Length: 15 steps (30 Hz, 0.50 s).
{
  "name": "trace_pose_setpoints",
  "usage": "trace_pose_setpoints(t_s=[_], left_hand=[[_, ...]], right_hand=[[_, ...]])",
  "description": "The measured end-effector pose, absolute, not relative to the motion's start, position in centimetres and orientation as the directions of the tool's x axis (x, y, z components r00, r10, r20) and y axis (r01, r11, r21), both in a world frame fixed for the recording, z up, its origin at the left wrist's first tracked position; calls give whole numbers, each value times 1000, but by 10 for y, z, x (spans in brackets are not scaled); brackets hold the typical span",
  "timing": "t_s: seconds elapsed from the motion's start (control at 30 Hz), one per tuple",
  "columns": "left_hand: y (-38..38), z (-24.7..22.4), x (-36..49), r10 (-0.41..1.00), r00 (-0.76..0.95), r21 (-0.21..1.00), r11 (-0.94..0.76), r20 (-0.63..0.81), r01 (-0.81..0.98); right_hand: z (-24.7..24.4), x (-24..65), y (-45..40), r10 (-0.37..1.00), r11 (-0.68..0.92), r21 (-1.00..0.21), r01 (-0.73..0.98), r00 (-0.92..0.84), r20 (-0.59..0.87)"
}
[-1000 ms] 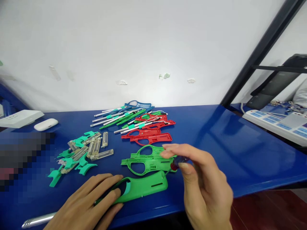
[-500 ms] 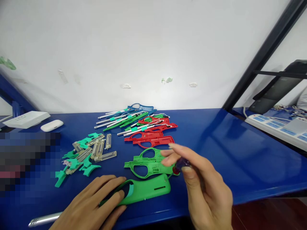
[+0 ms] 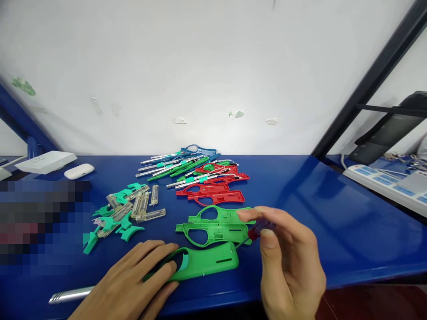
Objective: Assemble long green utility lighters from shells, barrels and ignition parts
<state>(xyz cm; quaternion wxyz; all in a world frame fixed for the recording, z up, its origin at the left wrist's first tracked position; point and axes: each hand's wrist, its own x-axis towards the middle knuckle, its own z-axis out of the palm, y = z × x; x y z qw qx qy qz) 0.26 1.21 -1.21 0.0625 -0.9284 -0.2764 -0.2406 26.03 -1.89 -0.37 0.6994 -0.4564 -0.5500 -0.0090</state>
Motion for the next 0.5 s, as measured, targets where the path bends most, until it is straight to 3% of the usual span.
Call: trace_pose_setpoints(t_s=[0.07,0.23,0.5], left_hand=[[12,-11,2,499,730,32,-834,467,550],[8,-6,1,500,730,28,-833,465,553],[9,-5,3,483,723,5,-833,494,553]], right_hand=[[-5,261,-17,496,616,-639,461,403,769],[10,263,-14,400,717,-529,455,353,846],[-6,264,-20,568,629,-663,406,343,748]])
